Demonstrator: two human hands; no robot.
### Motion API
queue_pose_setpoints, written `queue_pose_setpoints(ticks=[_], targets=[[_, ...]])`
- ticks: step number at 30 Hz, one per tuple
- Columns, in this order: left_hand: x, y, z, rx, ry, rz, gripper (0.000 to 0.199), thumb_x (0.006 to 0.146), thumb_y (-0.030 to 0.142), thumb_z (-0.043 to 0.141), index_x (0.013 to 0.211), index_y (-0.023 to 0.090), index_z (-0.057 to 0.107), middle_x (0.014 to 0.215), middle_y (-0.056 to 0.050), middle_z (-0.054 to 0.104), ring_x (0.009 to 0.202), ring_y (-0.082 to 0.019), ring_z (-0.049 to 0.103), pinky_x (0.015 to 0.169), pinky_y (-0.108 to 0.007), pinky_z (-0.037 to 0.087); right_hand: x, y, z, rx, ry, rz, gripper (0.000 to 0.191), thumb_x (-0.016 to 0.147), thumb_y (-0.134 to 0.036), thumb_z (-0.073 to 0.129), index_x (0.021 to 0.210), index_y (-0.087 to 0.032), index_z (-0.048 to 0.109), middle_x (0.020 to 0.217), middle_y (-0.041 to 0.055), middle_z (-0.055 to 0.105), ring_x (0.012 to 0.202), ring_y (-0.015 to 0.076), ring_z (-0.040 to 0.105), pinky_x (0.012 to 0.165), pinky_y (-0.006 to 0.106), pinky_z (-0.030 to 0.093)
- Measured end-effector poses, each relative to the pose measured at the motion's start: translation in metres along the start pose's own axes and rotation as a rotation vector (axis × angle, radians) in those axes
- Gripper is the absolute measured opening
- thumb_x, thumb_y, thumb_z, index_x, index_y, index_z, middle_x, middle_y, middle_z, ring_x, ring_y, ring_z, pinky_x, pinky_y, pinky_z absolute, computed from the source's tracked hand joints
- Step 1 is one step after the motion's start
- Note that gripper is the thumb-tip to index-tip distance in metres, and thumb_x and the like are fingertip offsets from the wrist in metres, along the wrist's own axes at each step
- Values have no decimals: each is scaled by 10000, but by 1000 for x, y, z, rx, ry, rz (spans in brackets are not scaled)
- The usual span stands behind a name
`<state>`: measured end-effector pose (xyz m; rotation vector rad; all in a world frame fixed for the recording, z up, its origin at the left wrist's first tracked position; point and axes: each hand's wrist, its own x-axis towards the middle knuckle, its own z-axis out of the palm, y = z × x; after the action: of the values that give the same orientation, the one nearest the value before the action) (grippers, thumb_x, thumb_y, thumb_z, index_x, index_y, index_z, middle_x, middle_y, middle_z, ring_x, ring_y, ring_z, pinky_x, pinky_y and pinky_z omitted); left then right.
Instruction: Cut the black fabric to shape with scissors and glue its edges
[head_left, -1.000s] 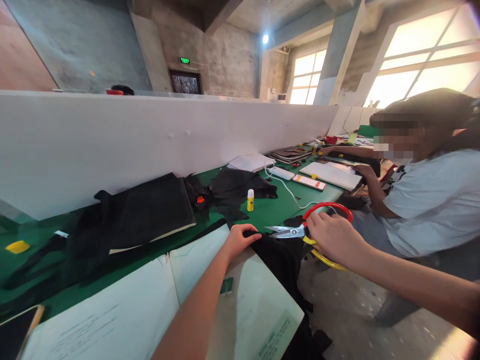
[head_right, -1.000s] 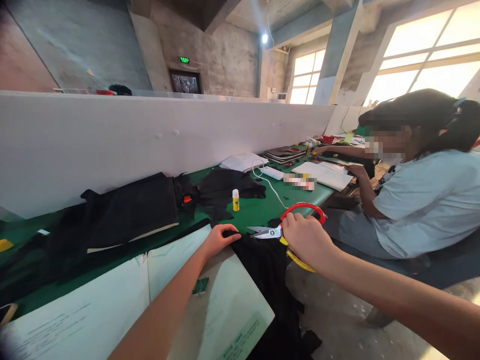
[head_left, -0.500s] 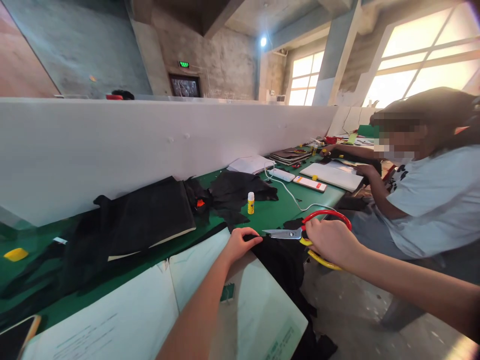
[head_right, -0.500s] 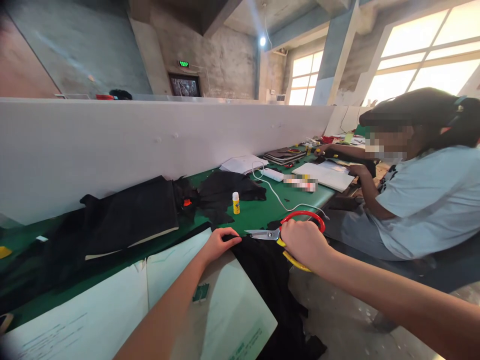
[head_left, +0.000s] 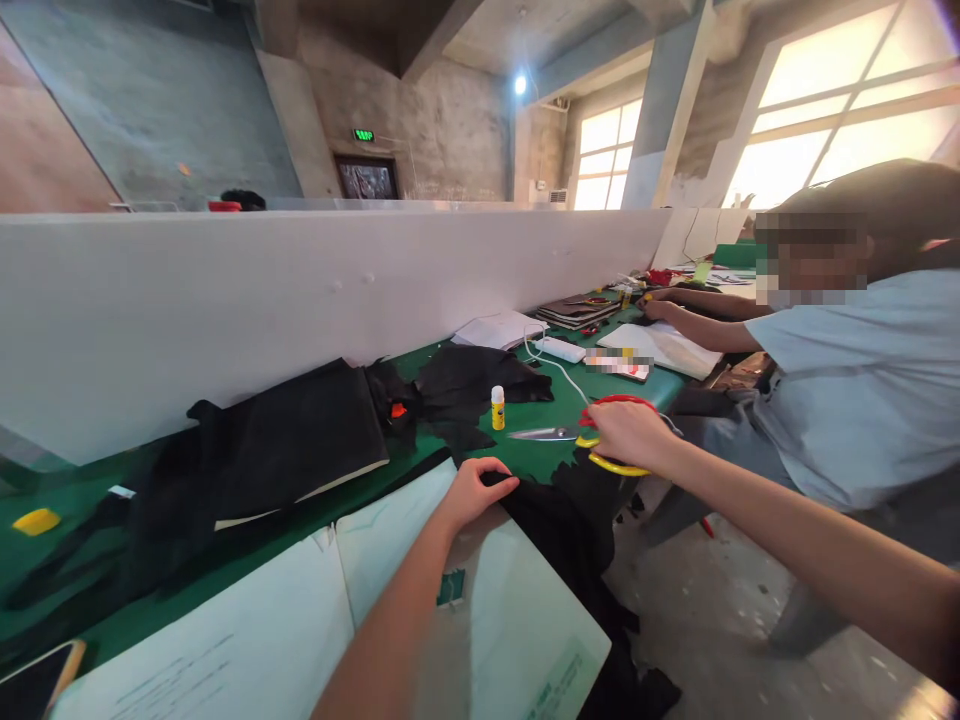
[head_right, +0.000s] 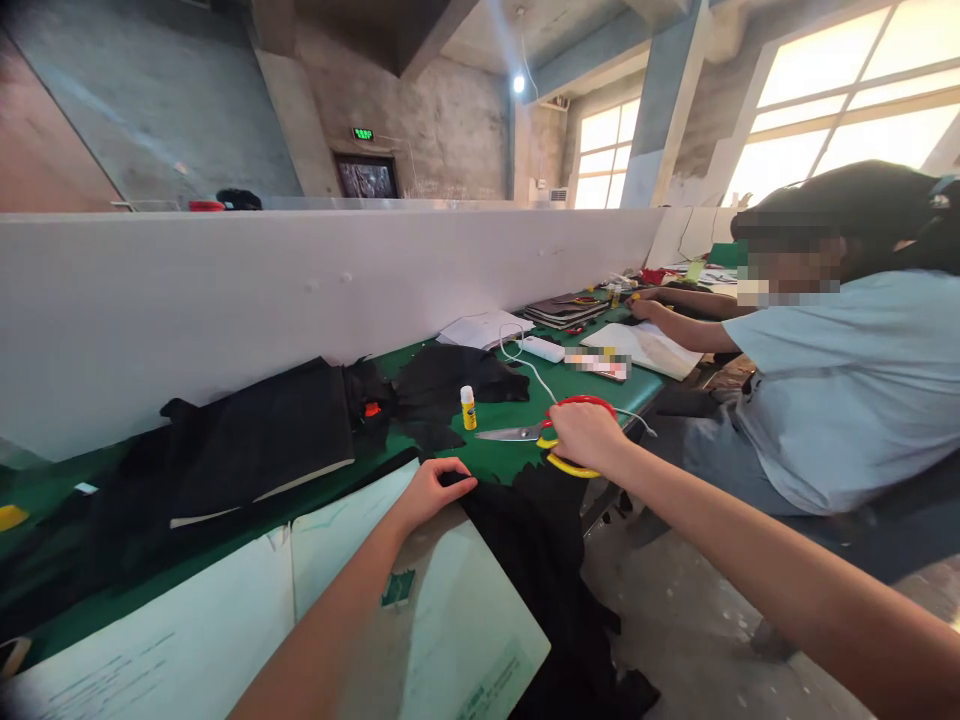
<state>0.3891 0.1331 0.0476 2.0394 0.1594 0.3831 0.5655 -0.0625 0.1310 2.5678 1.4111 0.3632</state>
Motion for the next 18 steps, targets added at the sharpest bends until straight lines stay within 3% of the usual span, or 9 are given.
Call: queue_pose_setpoints(ticks=[5,10,15,18], targets=[[1,0,0,75,9,20,305,704,466,616,644,168,596,666,6,579,684,-140,507,652,-248,386,39,-2,35,191,-44,-161,350,639,-156,616,989,-159,601,978,93,651,927,220,604,753,265,432],[5,-5,3,90,2,37,338,690,489,629,591,171,570,613,25,536,633,-119,461,609,-241,348,61,13,49,282,-4,-272,431,639,-99,629,1063,-161,586,1086,79,617,1032,197,556,887,283,398],[6,-8,4,103,3,35,318,692,462,637,593,171,559,616,28,524,637,-117,448,622,-242,343,46,-8,49,387,154,-218,368,797,-103,478,1159,-156,521,1194,118,552,1136,211,480,974,381,340],[5,-6,4,95,17,43,312,694,457,638,607,170,552,620,35,514,638,-113,442,622,-236,342,22,-25,45,645,79,-407,390,857,-230,456,1246,-210,465,1227,64,539,1120,173,494,951,315,376]])
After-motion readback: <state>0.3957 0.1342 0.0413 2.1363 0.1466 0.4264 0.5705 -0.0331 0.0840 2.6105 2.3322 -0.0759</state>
